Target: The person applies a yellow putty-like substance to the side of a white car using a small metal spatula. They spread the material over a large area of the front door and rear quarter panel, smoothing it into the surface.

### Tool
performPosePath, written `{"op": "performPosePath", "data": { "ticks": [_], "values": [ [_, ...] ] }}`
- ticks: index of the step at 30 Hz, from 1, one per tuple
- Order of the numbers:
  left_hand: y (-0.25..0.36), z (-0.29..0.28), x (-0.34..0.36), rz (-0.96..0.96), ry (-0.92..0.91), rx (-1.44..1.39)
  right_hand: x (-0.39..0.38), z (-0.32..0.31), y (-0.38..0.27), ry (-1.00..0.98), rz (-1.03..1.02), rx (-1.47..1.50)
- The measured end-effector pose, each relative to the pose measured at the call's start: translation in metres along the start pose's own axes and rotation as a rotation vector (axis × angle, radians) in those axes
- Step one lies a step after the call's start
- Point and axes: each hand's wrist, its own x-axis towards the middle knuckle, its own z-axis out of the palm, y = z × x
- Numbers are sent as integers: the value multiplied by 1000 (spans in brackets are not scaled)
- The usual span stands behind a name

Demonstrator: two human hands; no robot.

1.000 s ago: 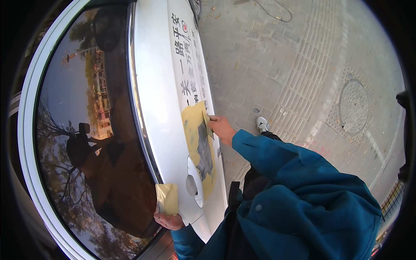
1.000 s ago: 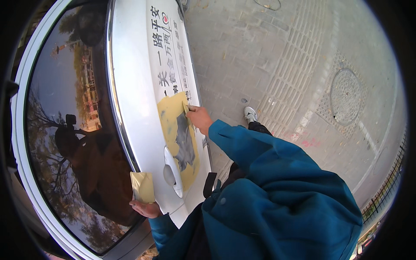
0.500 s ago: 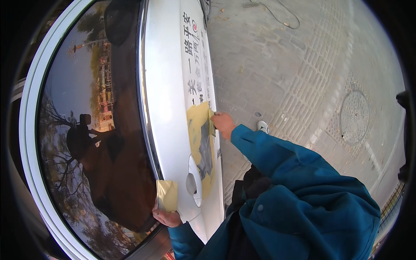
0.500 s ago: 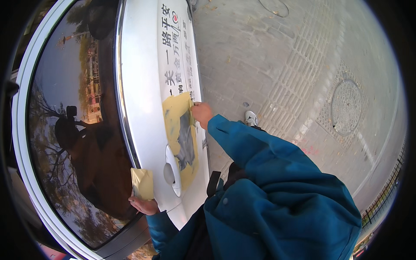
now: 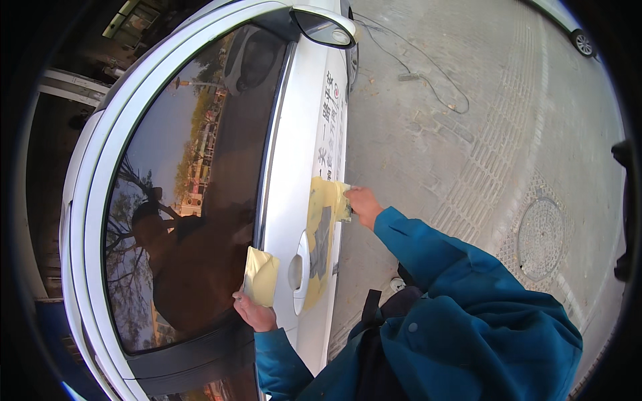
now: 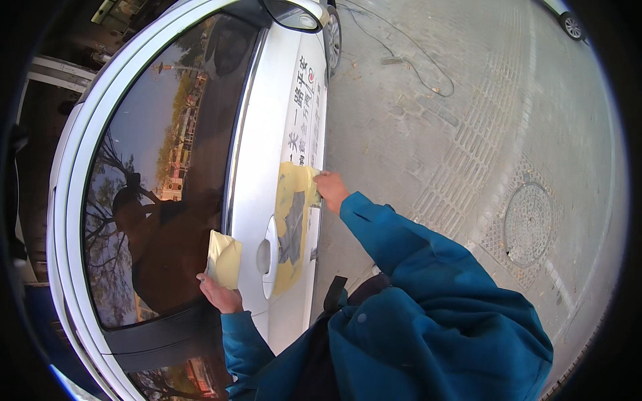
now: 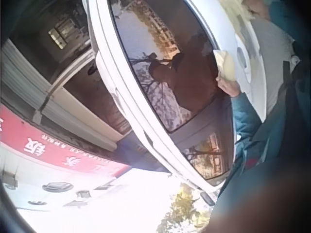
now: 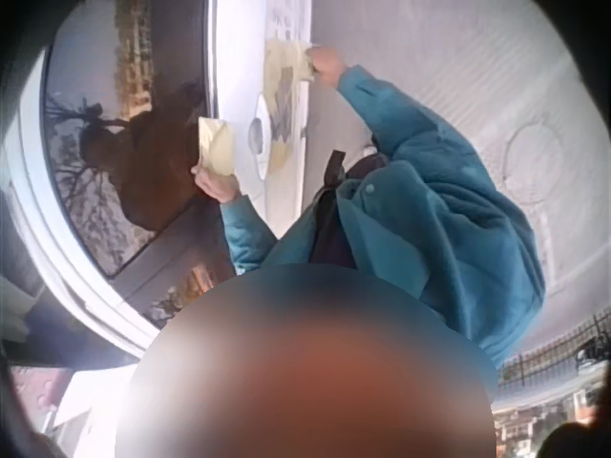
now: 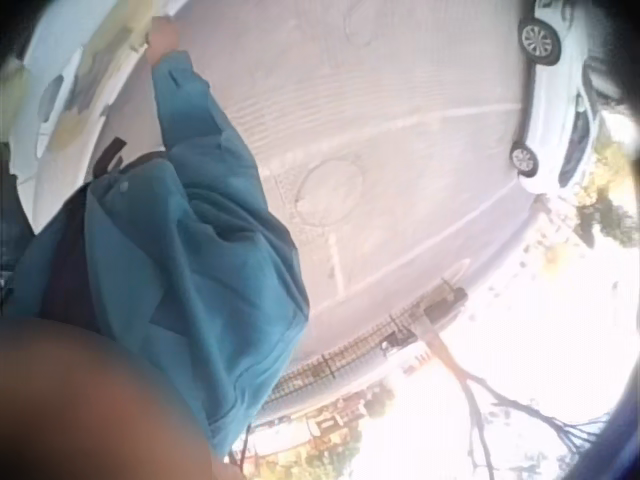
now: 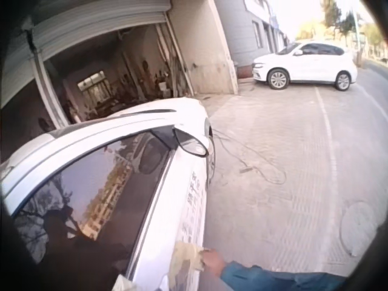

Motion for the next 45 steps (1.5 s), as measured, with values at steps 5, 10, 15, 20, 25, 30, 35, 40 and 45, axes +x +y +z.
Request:
{"op": "performPosePath", "data": {
  "ticks": [5, 10, 15, 20, 25, 30, 35, 40, 45],
  "values": [
    [18, -12, -116, 277, 272, 1015, 23, 17, 4, -21, -58, -46],
    [37, -26, -206, -67, 356, 374, 17, 48, -12, -8, -135, -205],
    [53, -31, -252, -114, 282, 239, -74, 12, -47, -272, -167, 51],
    [62, 5, -240, -296, 183, -592, -225, -27, -47, -283, -155, 66],
    [74, 64, -220, -259, -69, -829, -367, -23, -67, -519, -355, 125],
    [97, 117, -207, -305, -232, -979, -427, -28, -93, -466, -942, -494],
    [120, 151, -200, -332, -134, -981, -411, -46, -107, -484, -1269, -791],
    [133, 202, -182, -282, -64, -1002, -359, -94, -154, -519, -1301, -1019],
    [133, 265, -160, -191, -38, -733, -314, -149, -230, -262, -1060, -790]
  ]
}}
